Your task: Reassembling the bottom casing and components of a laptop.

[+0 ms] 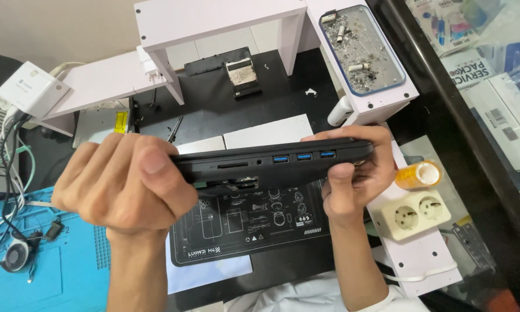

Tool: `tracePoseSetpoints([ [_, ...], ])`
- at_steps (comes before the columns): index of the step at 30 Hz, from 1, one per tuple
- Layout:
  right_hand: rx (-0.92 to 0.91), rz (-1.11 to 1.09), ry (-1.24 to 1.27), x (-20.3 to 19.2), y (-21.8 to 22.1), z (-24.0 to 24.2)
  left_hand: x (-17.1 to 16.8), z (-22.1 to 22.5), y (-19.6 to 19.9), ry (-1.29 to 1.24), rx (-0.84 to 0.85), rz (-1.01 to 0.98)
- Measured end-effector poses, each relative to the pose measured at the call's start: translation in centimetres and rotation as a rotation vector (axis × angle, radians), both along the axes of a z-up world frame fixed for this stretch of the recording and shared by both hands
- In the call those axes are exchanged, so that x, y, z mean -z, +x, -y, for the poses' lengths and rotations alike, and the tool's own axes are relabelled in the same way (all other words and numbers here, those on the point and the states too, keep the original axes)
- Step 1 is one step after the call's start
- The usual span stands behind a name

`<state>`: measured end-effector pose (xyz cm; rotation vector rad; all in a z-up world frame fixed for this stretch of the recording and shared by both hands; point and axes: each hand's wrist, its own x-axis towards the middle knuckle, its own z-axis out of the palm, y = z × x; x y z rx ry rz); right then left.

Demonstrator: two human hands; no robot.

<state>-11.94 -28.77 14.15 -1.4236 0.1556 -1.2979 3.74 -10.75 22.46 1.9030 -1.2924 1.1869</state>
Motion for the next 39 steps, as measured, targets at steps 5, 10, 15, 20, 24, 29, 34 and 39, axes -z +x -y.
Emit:
tracePoseSetpoints([
  [5, -0.007, 0.033, 0.006, 0.2, 0.1, 0.1, 1.0, -1.4, -0.4, -0.204, 0.054, -0.223],
  [10, -0.032, 0.068, 0.042, 1.0, -0.1, 0.4, 1.7, -0.3, -0.8, -0.523, -0.009, -0.645],
  [15, -0.020, 0.070, 0.043, 0.7, -0.2, 0.1, 2.5, 0.0, -0.8, -0.700, 0.053, -0.771],
  [20, -0.017, 0.039, 0.027, 0.6, -0.4, 0.2, 2.8, -0.2, -0.7, -0.668, 0.054, -0.683],
  [24, -0.012, 0.043, 0.027, 0.5, -0.2, 0.2, 4.2, -0.7, -0.3, -0.718, 0.134, -0.759],
  [29, 0.034, 0.047, 0.015, 1.2, -0.3, 0.4, 8.0, -1.3, 0.7, -0.768, 0.152, -0.804],
  [34, 0.051, 0.086, 0.001, 1.4, 0.0, 0.5, 6.7, -0.9, 0.4, -0.702, 0.190, -0.821],
  [39, 0.042, 0.078, 0.010, 0.8, 0.4, 0.1, 14.1, -1.4, 1.6, -0.688, 0.155, -0.776],
])
